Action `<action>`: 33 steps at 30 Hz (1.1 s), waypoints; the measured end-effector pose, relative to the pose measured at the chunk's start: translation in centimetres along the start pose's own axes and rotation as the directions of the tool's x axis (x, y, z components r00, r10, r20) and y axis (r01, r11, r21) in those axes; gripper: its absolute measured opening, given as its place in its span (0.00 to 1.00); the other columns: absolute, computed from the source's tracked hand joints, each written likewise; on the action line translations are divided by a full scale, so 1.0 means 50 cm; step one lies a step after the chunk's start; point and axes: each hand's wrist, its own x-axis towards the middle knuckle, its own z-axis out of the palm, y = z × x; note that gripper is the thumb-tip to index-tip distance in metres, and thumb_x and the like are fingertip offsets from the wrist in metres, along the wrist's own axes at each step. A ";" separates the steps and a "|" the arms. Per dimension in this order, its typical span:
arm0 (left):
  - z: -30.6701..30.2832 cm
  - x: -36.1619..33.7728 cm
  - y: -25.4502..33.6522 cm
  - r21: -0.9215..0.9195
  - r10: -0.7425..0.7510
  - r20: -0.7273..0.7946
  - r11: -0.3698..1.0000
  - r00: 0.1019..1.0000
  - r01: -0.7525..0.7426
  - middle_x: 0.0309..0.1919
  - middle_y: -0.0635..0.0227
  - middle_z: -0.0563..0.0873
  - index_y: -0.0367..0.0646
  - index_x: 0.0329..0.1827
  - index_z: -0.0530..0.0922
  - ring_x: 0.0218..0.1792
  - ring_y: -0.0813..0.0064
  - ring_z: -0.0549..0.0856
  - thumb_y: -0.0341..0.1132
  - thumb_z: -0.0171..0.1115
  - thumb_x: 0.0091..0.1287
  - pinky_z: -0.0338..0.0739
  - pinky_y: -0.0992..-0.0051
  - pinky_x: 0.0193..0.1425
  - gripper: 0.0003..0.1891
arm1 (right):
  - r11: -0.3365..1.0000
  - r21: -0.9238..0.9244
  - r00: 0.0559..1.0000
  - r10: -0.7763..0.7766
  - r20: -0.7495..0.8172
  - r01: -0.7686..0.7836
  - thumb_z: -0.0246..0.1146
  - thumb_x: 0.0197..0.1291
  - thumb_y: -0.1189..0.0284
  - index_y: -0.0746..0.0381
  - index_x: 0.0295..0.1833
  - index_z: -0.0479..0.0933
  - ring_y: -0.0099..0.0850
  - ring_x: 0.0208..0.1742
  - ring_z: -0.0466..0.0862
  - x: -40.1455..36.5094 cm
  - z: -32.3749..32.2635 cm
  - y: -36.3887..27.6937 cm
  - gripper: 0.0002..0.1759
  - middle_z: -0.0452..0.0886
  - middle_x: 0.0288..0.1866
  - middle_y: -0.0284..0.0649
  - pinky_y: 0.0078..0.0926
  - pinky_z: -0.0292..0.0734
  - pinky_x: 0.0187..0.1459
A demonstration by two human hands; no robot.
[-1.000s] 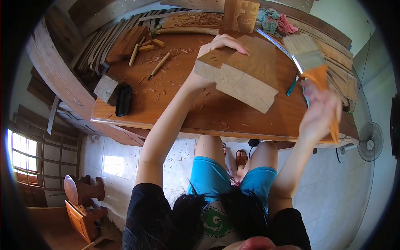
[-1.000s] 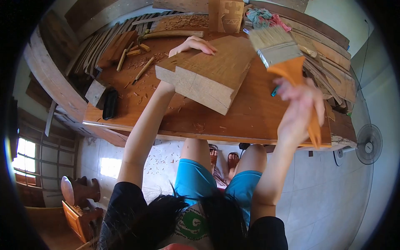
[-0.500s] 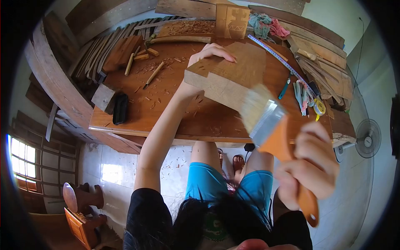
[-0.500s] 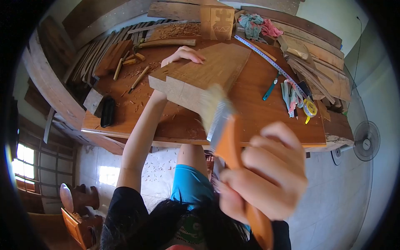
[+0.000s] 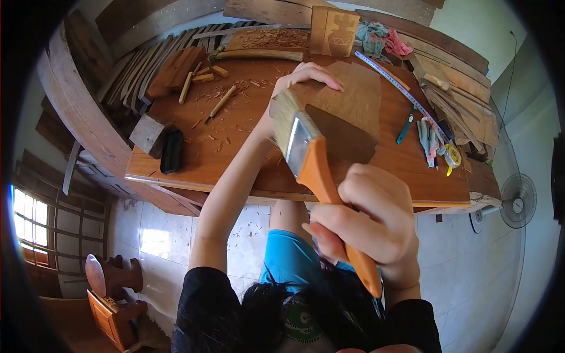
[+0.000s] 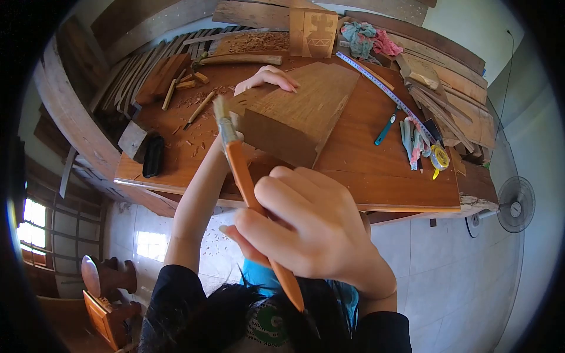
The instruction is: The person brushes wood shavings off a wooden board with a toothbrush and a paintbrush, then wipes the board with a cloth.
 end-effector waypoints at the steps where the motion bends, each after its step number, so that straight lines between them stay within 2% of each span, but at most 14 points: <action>1: -0.002 0.001 0.001 -0.013 -0.010 0.008 1.000 1.000 0.010 0.45 0.65 0.87 0.42 0.45 0.85 0.51 0.69 0.81 0.43 0.71 0.54 0.70 0.70 0.61 0.19 | 1.000 -0.011 1.000 -0.002 0.003 0.002 0.72 0.50 0.72 0.61 0.29 0.74 0.31 0.24 0.72 0.001 0.003 0.008 0.12 0.63 0.25 0.35 0.27 0.64 0.23; 4: -0.002 -0.001 0.004 0.017 0.005 -0.003 1.000 1.000 -0.005 0.44 0.66 0.87 0.43 0.45 0.85 0.50 0.70 0.80 0.43 0.71 0.54 0.70 0.70 0.60 0.19 | 0.997 -0.066 0.996 0.032 -0.083 -0.037 0.72 0.47 0.73 0.60 0.26 0.75 0.32 0.21 0.69 -0.006 -0.008 0.011 0.10 0.63 0.22 0.35 0.30 0.62 0.23; 6: 0.003 0.000 0.010 0.018 0.030 -0.012 0.999 0.999 -0.030 0.44 0.67 0.87 0.43 0.45 0.85 0.50 0.71 0.80 0.43 0.72 0.53 0.70 0.71 0.60 0.19 | 0.998 -0.021 0.976 0.046 -0.213 -0.052 0.71 0.46 0.73 0.60 0.24 0.74 0.33 0.18 0.66 -0.023 -0.023 0.017 0.10 0.63 0.19 0.34 0.32 0.61 0.23; 9: 0.004 -0.003 0.003 0.015 0.043 -0.015 0.999 0.999 -0.043 0.44 0.68 0.87 0.44 0.45 0.85 0.49 0.71 0.80 0.42 0.73 0.52 0.70 0.71 0.60 0.19 | 0.996 -0.073 0.937 0.026 -0.349 -0.055 0.63 0.54 0.66 0.59 0.22 0.74 0.32 0.17 0.65 -0.085 -0.083 0.017 0.12 0.64 0.15 0.33 0.34 0.60 0.23; 13: 0.005 -0.002 0.001 0.009 0.071 -0.008 0.997 0.997 -0.071 0.43 0.70 0.87 0.45 0.45 0.85 0.48 0.72 0.79 0.40 0.75 0.49 0.71 0.71 0.58 0.20 | 0.998 -0.023 0.849 0.041 -0.528 -0.063 0.52 0.68 0.62 0.62 0.29 0.75 0.29 0.19 0.66 -0.140 -0.134 0.015 0.19 0.66 0.15 0.38 0.28 0.62 0.22; 14: 0.006 -0.002 0.001 0.017 0.066 -0.011 0.998 0.998 -0.065 0.43 0.71 0.87 0.46 0.45 0.85 0.48 0.71 0.80 0.39 0.76 0.49 0.71 0.71 0.58 0.20 | 0.986 -0.055 0.811 0.096 -0.578 -0.156 0.50 0.69 0.61 0.63 0.30 0.74 0.29 0.19 0.66 -0.147 -0.134 0.012 0.19 0.66 0.17 0.39 0.25 0.62 0.22; 17: 0.007 -0.003 0.003 0.037 0.060 -0.016 0.998 0.998 -0.059 0.43 0.71 0.87 0.47 0.45 0.85 0.47 0.71 0.80 0.37 0.77 0.48 0.72 0.71 0.57 0.19 | 0.900 -0.282 0.770 0.086 -0.632 -0.332 0.46 0.72 0.59 0.64 0.35 0.71 0.28 0.18 0.67 -0.167 -0.134 0.040 0.20 0.68 0.22 0.41 0.20 0.63 0.21; 19: 0.007 -0.002 0.005 0.040 0.067 -0.015 0.997 0.998 -0.067 0.42 0.71 0.87 0.48 0.45 0.85 0.46 0.71 0.80 0.36 0.77 0.47 0.73 0.71 0.56 0.19 | 0.958 0.121 0.693 0.271 -0.669 -0.258 0.48 0.73 0.58 0.63 0.40 0.70 0.23 0.20 0.68 -0.146 -0.132 0.077 0.19 0.69 0.27 0.38 0.20 0.62 0.20; 22: 0.005 -0.001 0.004 0.072 0.078 -0.014 0.994 0.997 -0.076 0.42 0.72 0.87 0.48 0.45 0.85 0.46 0.71 0.80 0.36 0.77 0.48 0.73 0.71 0.56 0.19 | 0.820 0.552 0.531 0.538 -0.654 -0.151 0.51 0.74 0.57 0.62 0.42 0.70 0.17 0.21 0.68 -0.091 -0.119 0.103 0.17 0.68 0.29 0.33 0.20 0.61 0.19; 25: 0.006 -0.002 0.005 0.077 0.074 -0.016 0.994 0.997 -0.073 0.42 0.72 0.87 0.48 0.45 0.85 0.47 0.71 0.80 0.37 0.77 0.48 0.72 0.71 0.56 0.19 | 0.756 0.646 0.381 0.632 -0.675 -0.107 0.53 0.74 0.58 0.58 0.35 0.69 0.14 0.22 0.67 -0.032 -0.131 0.166 0.16 0.66 0.25 0.31 0.19 0.65 0.24; 28: 0.002 -0.003 0.009 0.188 0.081 0.033 0.978 0.996 -0.086 0.46 0.65 0.85 0.42 0.46 0.84 0.51 0.72 0.82 0.47 0.70 0.61 0.75 0.70 0.59 0.19 | 0.652 0.758 0.331 0.713 -0.618 0.013 0.55 0.73 0.59 0.55 0.32 0.68 0.16 0.21 0.68 0.024 -0.127 0.201 0.16 0.65 0.21 0.32 0.17 0.68 0.31; 29: 0.003 -0.004 0.011 0.175 0.056 0.028 0.983 0.998 -0.060 0.47 0.65 0.84 0.42 0.48 0.83 0.52 0.73 0.82 0.47 0.71 0.60 0.75 0.71 0.59 0.20 | 0.614 0.788 0.296 0.747 -0.595 0.035 0.56 0.73 0.60 0.55 0.32 0.68 0.16 0.18 0.63 0.048 -0.123 0.206 0.16 0.64 0.19 0.30 0.17 0.70 0.35; 31: 0.005 -0.008 0.014 0.151 0.003 0.022 0.989 1.000 -0.007 0.49 0.66 0.84 0.42 0.51 0.82 0.52 0.74 0.81 0.48 0.72 0.59 0.75 0.72 0.59 0.23 | 0.502 0.865 0.417 0.790 -0.450 -0.017 0.56 0.73 0.59 0.55 0.30 0.68 0.16 0.16 0.59 0.061 -0.123 0.247 0.17 0.63 0.19 0.28 0.17 0.67 0.31; 33: 0.015 -0.005 0.008 -0.056 -0.019 -0.041 0.998 0.999 0.017 0.47 0.69 0.83 0.45 0.56 0.81 0.49 0.75 0.80 0.40 0.75 0.51 0.74 0.72 0.57 0.27 | 0.415 0.900 0.567 0.777 -0.272 -0.137 0.56 0.72 0.58 0.54 0.29 0.67 0.16 0.14 0.56 0.061 -0.125 0.308 0.19 0.63 0.19 0.26 0.16 0.64 0.28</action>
